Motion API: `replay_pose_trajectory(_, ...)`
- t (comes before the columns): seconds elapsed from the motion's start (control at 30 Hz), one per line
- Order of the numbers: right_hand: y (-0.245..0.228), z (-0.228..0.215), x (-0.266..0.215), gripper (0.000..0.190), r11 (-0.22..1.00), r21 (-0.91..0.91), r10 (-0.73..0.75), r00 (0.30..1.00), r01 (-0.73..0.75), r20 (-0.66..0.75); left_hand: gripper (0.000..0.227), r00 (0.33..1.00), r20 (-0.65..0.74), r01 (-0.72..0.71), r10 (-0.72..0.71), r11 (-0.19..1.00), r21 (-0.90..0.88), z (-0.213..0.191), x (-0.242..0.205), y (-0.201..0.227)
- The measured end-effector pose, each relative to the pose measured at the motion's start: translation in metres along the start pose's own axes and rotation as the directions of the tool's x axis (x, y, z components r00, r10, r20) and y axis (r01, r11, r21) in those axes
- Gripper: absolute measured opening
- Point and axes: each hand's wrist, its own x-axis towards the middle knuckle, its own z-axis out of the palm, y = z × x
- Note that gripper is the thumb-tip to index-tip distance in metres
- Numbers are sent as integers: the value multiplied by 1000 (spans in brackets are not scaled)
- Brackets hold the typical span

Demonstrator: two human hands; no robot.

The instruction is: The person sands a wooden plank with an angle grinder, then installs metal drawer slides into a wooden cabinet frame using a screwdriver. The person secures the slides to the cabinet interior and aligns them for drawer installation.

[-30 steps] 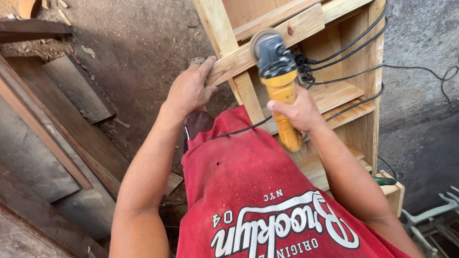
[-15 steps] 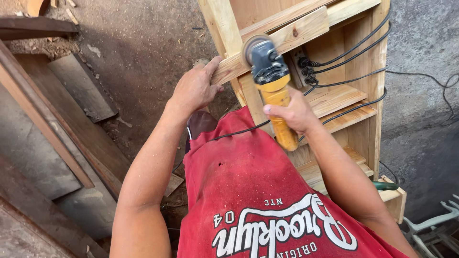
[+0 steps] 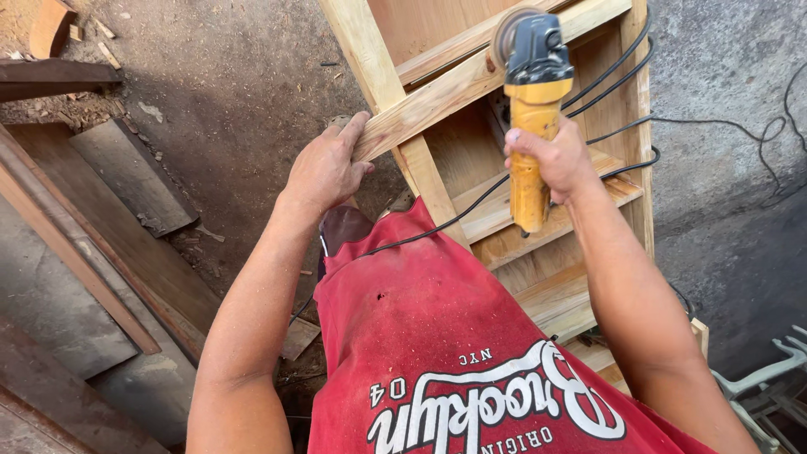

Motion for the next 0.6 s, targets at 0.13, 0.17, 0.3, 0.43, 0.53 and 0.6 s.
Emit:
replay_pose_trajectory(0.13,-7,-17,7,27,1000,26,-13,999,14,-37,75,1000,14,14,-14,1000,16,2,1,-2)
replay_pose_trajectory(0.17,-9,-18,7,29,999,45,1,999,1,-40,74,999,24,41,-41,999,19,2,0,-2)
replay_pose_trajectory(0.3,-1,-2,0,36,996,82,25,1000,-26,16,73,999,-32,-21,22,1000,14,5,-1,-3)
replay_pose_trajectory(0.43,18,24,-9,33,997,81,-2,993,-7,115,70,997,-54,-49,50,999,21,6,-2,-3)
replay_pose_trajectory(0.53,17,17,-4,33,995,97,-11,997,3,79,71,1000,-3,22,-22,999,34,8,0,-4)
replay_pose_trajectory(0.6,9,-1,4,30,994,106,24,999,-28,35,69,997,24,66,-66,998,22,10,-1,-5)
